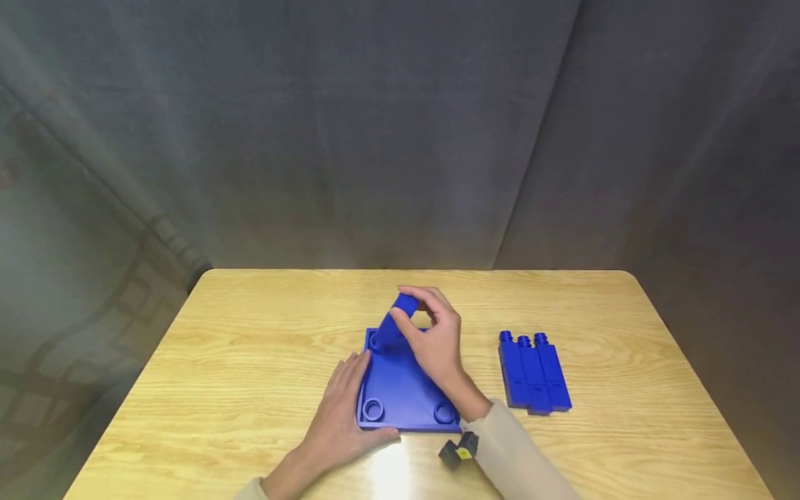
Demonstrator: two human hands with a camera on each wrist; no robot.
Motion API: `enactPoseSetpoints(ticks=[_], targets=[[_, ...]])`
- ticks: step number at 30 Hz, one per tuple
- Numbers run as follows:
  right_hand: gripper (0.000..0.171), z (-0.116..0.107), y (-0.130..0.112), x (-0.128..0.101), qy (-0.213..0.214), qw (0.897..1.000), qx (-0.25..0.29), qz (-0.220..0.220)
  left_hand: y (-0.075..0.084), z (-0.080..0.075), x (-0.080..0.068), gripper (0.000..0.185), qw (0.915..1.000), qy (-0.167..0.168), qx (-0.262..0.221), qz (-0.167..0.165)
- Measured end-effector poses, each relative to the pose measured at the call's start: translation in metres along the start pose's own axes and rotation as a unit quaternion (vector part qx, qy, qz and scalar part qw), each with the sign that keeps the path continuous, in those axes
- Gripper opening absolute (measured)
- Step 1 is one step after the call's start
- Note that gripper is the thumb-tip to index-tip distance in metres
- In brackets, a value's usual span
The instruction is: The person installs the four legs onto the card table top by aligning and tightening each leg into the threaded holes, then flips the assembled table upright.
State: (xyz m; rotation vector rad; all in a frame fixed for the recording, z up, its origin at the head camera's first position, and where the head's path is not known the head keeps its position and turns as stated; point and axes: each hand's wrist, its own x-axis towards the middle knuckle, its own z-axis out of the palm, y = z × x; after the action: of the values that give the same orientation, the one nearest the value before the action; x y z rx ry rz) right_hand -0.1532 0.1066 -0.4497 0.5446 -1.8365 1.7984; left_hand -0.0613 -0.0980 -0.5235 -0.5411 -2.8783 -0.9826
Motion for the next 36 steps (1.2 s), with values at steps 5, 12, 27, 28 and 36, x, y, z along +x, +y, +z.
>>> enactPoseSetpoints(ticks=[5, 12, 27, 28, 36], targets=[[0.038, 0.008, 0.007, 0.002, -0.007, 1.000, -0.004, -0.001, 0.001, 0.000, 0.001, 0.140, 1.0000, 0.000, 0.000, 0.000], [0.036, 0.013, 0.011, 0.000, -0.024, 0.998, -0.047, 0.032, 0.001, -0.001, 0.000, 0.139, 1.0000, -0.006, -0.005, -0.004], [0.039, 0.018, 0.011, 0.003, -0.097, 0.986, -0.134, 0.020, 0.000, 0.000, 0.001, 0.138, 0.9998, 0.009, 0.004, 0.015], [0.040, 0.019, 0.011, 0.004, -0.102, 0.985, -0.135, 0.022, 0.000, 0.000, 0.001, 0.138, 0.9998, 0.008, 0.005, 0.015], [0.037, 0.020, 0.009, 0.005, -0.126, 0.983, -0.130, 0.034, 0.000, 0.000, 0.001, 0.138, 1.0000, 0.003, -0.006, 0.006]])
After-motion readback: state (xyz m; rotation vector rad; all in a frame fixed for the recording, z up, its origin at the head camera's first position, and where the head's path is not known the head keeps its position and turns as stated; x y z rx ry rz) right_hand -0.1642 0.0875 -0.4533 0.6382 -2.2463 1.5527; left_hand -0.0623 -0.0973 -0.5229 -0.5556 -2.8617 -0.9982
